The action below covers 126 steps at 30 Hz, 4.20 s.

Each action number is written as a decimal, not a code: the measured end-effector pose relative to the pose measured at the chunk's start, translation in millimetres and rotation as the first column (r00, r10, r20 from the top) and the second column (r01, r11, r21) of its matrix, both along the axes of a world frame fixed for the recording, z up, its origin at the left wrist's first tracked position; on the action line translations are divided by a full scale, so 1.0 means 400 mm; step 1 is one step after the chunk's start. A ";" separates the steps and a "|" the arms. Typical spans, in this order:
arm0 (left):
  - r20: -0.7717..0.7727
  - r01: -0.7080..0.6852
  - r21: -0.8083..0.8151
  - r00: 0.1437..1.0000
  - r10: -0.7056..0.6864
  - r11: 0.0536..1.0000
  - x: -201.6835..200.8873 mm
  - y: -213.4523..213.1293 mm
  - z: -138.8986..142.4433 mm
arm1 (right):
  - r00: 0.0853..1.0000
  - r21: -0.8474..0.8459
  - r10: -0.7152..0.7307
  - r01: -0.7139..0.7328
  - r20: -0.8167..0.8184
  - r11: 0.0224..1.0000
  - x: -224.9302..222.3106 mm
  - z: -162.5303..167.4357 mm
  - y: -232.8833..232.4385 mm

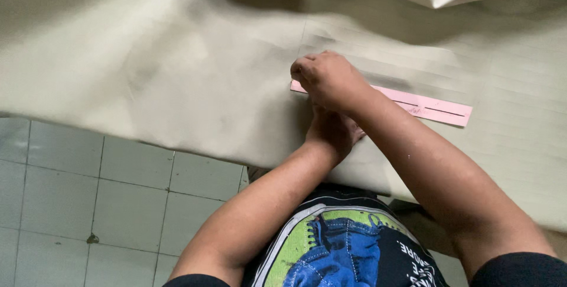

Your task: The person marks lines on a large sheet of beige leather-like material on a workbench. They align a long pink pattern ruler on the material, hold it steady, and trace along its edge with a marking tool, repositioning the ruler repeatedly to mark successive lines across the sheet.

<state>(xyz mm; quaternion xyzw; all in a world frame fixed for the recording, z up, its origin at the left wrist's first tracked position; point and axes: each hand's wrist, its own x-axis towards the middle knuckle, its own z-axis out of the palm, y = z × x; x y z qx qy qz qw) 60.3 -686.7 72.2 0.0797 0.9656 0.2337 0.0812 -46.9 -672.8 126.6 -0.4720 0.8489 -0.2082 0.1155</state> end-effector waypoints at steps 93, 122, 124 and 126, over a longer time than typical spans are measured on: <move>0.340 0.865 -0.501 0.222 -0.914 0.024 -0.437 0.160 0.070 | 0.331 -0.145 -0.914 0.918 -0.236 0.370 0.186 -0.129 0.532; 0.423 0.727 -0.664 0.175 -0.889 -0.173 -0.425 0.199 0.123 | 0.147 -0.235 -0.988 0.960 -0.044 0.153 0.153 -0.055 0.647; 0.413 0.733 -0.663 0.191 -0.891 -0.150 -0.425 0.199 0.131 | 0.163 -0.271 -0.983 0.945 -0.087 0.181 0.151 -0.055 0.651; 0.419 0.728 -0.667 0.193 -0.887 -0.156 -0.424 0.197 0.139 | 0.174 -0.298 -0.980 0.935 -0.095 0.194 0.150 -0.058 0.653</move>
